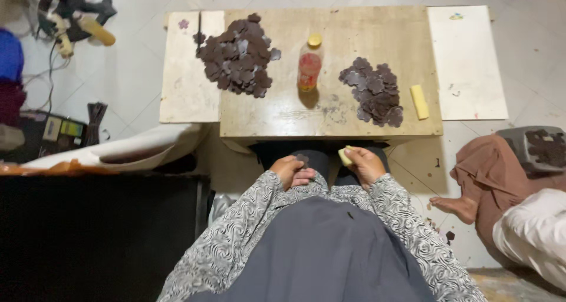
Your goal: The person sits on the floor and repeatedly picks up dark, flower-shaped craft pieces from a wooden table. They rub the edges of each piece with a small yellow block to smooth them, then place the finished pieces into a pile. The person briefly opens and closes a plastic bottle during the process.
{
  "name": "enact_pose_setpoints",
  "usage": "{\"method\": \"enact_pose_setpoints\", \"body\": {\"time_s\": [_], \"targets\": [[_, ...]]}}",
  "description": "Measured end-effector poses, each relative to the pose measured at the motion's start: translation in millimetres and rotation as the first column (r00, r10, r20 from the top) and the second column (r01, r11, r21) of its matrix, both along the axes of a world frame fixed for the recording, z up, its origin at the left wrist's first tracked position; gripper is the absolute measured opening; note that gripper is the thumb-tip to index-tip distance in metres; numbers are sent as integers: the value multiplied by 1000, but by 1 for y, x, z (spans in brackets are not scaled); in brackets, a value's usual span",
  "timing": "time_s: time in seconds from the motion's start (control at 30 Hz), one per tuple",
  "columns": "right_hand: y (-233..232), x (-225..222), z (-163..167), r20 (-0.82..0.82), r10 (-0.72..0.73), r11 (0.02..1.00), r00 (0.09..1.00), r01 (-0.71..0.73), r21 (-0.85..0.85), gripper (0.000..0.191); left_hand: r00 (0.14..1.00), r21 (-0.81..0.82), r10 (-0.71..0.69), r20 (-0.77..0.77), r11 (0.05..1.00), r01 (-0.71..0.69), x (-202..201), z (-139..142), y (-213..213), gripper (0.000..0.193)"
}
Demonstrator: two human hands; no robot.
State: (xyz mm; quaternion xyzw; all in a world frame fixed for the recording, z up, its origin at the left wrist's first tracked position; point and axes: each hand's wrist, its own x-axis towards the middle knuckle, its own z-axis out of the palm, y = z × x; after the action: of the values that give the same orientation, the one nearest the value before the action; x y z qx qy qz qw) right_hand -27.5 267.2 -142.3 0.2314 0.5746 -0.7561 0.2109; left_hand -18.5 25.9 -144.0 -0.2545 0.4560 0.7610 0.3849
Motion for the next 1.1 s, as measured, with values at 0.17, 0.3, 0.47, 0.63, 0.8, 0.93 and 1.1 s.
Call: {"method": "enact_pose_setpoints", "body": {"time_s": [0.17, 0.3, 0.47, 0.63, 0.8, 0.93, 1.1], "targets": [[-8, -2, 11, -3, -39, 999, 999, 39, -27, 27, 999, 14, 15, -32, 1000, -15, -3, 9, -2, 26], [-13, -7, 15, -13, -75, 996, 997, 75, -45, 21, 991, -53, 82, -105, 995, -88, -4, 11, 1, 28], [-18, -10, 20, -45, -85, 995, 995, 82, -65, 18, 966, -210, 41, -257, 973, -97, -4, 12, -3, 33], [-17, -10, 22, -35, -117, 990, 993, 113, -85, 15, 944, -274, 47, -327, 951, -142, -16, 19, -11, 25], [-15, -9, 18, -101, -79, 990, 992, 67, -120, 17, 839, -457, 20, -543, 832, -315, -46, 50, -35, 23], [-13, -9, 17, -62, -59, 992, 996, 51, -119, 15, 813, -362, 283, -508, 787, -500, -97, 84, -67, 53], [-6, -8, 12, -120, -79, 984, 990, 58, -170, 14, 710, -490, 238, -663, 579, -651, -135, 79, -90, 85]]}}
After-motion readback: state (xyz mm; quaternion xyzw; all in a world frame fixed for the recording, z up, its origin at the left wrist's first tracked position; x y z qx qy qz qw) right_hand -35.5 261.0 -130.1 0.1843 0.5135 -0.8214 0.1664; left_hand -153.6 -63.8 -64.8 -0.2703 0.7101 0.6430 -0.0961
